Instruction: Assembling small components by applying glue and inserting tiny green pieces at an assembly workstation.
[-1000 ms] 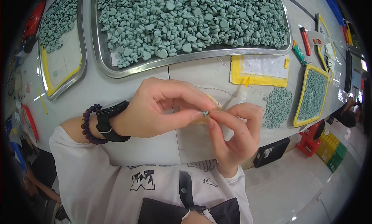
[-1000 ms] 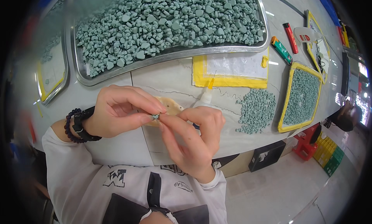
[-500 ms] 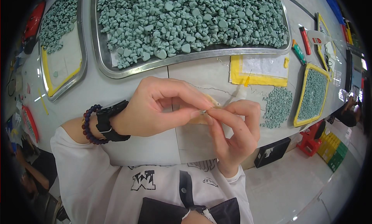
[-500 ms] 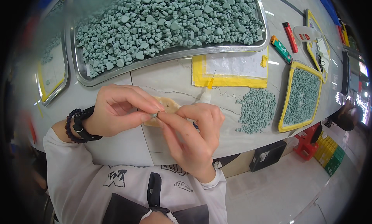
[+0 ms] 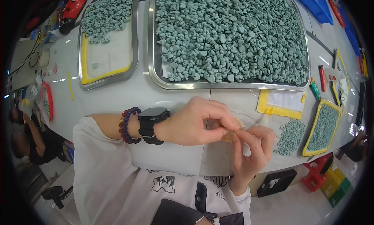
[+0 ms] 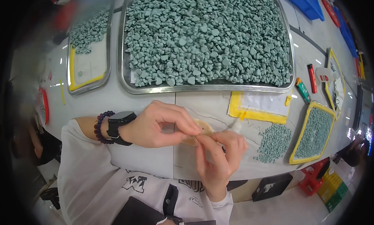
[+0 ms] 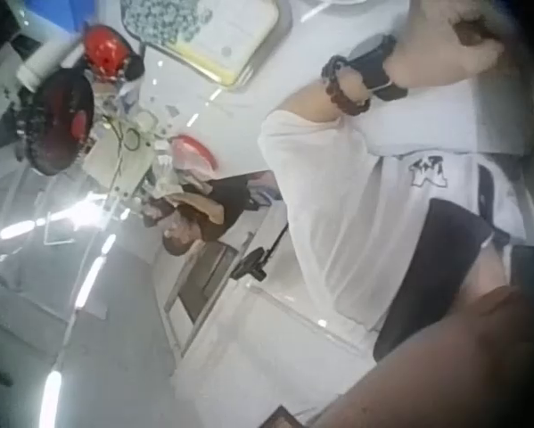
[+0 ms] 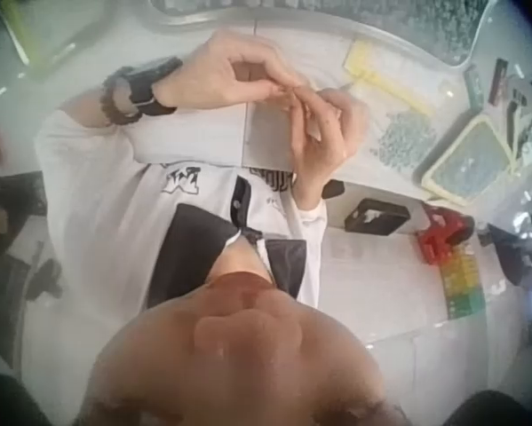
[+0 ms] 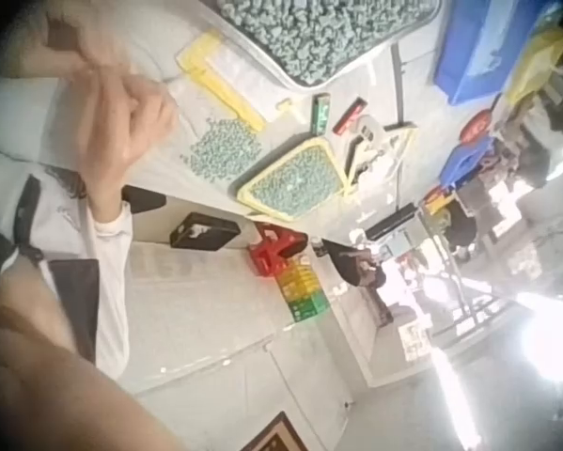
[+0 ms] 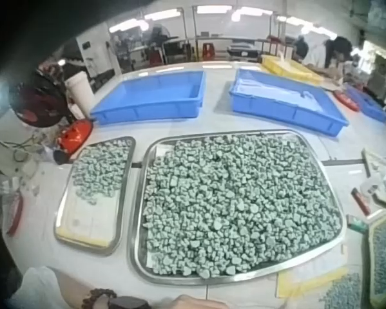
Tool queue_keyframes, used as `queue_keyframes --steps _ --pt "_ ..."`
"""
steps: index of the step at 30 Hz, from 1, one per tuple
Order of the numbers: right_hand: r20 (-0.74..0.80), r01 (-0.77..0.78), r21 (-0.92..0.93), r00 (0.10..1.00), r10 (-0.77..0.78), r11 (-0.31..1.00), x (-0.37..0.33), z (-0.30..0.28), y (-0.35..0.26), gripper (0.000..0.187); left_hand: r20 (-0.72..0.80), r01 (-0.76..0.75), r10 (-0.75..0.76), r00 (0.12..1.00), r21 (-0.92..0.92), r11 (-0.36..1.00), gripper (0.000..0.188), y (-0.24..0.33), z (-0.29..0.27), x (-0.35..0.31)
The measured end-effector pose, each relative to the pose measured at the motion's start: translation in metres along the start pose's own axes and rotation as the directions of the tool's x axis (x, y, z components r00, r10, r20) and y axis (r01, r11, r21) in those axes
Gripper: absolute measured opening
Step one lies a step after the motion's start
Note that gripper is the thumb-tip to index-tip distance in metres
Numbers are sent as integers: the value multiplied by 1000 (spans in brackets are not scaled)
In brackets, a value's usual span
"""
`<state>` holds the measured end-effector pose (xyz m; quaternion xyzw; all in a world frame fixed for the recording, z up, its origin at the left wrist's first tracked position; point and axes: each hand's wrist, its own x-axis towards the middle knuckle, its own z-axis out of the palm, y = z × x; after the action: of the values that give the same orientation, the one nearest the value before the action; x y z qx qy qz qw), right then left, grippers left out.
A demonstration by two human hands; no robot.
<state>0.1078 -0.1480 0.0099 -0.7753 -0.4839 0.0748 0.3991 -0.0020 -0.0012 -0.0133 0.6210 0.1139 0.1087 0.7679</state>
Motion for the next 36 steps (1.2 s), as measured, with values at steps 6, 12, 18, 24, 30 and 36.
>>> queue_keyframes --steps 6,12,18,24,30,36 --pt "-10 120 41 993 -120 992 -4 -17 1 16 58 -244 260 964 589 771 22 49 -23 -10" --pt "-90 14 54 996 -9 998 -20 -33 19 15 -435 370 468 770 901 229 19 60 -143 -42" --pt "-95 45 28 995 -42 999 -16 -40 23 19 -211 193 544 812 977 91 17 57 -130 -3" --pt "-124 63 29 991 -59 998 -19 -45 22 19 -172 154 438 883 985 75 20 47 -140 17" --pt "-155 -8 -26 988 4 1000 -25 -56 32 23 -209 48 485 849 945 323 31 70 -84 15" --pt "204 -57 -210 974 101 976 -5 -55 31 57 22 198 -197 980 -72 978 24 54 -3 -13"
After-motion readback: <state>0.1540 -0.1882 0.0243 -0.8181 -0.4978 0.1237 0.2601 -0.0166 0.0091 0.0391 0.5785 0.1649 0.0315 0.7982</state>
